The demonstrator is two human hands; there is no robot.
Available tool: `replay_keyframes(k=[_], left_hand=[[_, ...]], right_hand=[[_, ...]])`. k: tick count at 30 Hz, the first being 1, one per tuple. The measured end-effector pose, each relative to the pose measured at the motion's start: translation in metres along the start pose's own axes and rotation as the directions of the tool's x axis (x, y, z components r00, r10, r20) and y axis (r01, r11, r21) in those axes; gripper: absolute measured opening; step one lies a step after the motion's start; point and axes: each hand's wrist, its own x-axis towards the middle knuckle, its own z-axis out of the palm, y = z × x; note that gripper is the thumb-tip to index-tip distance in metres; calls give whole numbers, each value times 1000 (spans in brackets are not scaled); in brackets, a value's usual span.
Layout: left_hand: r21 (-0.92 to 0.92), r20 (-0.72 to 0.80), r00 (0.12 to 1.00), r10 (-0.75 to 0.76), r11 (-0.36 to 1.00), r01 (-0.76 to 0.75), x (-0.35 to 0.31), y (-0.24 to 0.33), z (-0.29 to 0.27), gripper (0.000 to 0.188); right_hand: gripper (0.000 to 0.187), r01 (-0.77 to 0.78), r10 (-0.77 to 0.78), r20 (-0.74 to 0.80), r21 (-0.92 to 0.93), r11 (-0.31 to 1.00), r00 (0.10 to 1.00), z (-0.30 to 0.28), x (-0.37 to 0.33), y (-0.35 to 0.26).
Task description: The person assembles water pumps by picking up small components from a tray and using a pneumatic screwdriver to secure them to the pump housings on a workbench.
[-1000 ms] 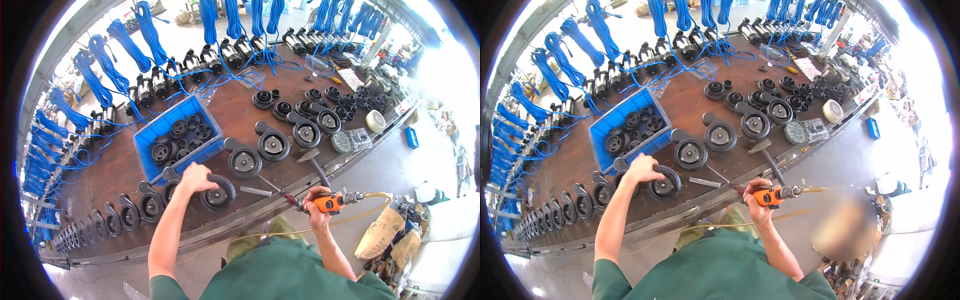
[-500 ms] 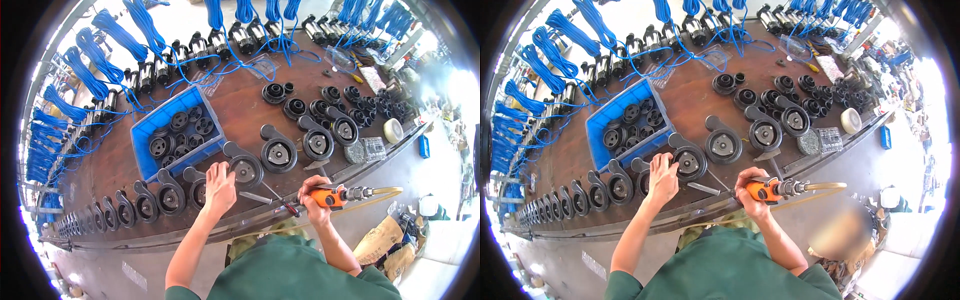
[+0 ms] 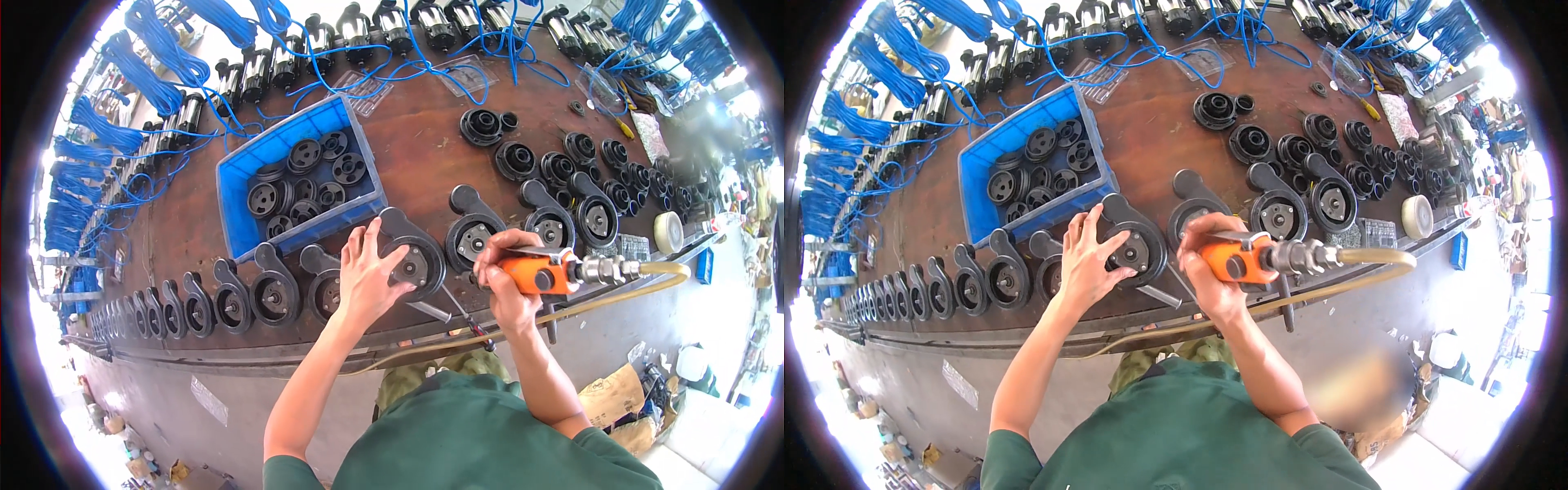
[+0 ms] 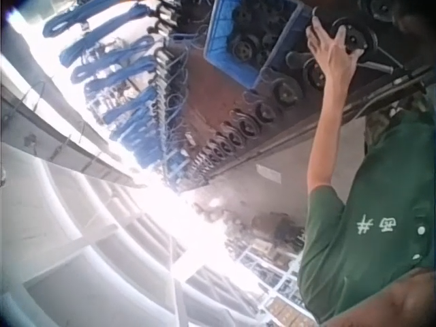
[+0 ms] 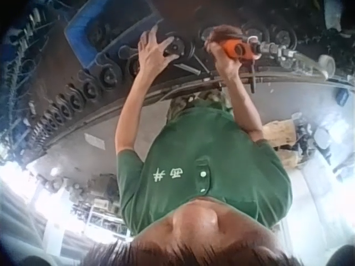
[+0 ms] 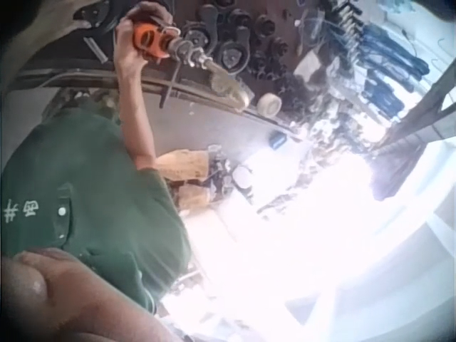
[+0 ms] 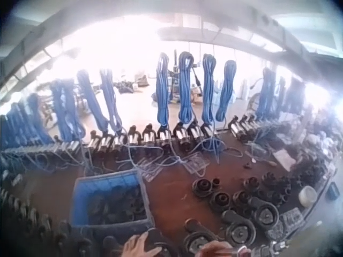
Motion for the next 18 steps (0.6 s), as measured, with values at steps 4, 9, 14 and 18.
replay_keyframes(k=[4,9,14,18], left_hand=[[83,8,999,-40,996,39,-2,-1,2,65],[187,8,997,-82,979,79,-3,6,9,61],[185,55,989,-138,975,125,-6,4,23,54],[199,87,985,-151,971,132,-3,8,22,47]], right_hand=[[35,34,-32,64,-18,999,997,20,5,26],[31,4,-5,68,11,1000,998,28,9,62],[28,22,-14,109,-69,997,994,26,7,82],[29,32,-22,104,-96,995,994,27,12,83]])
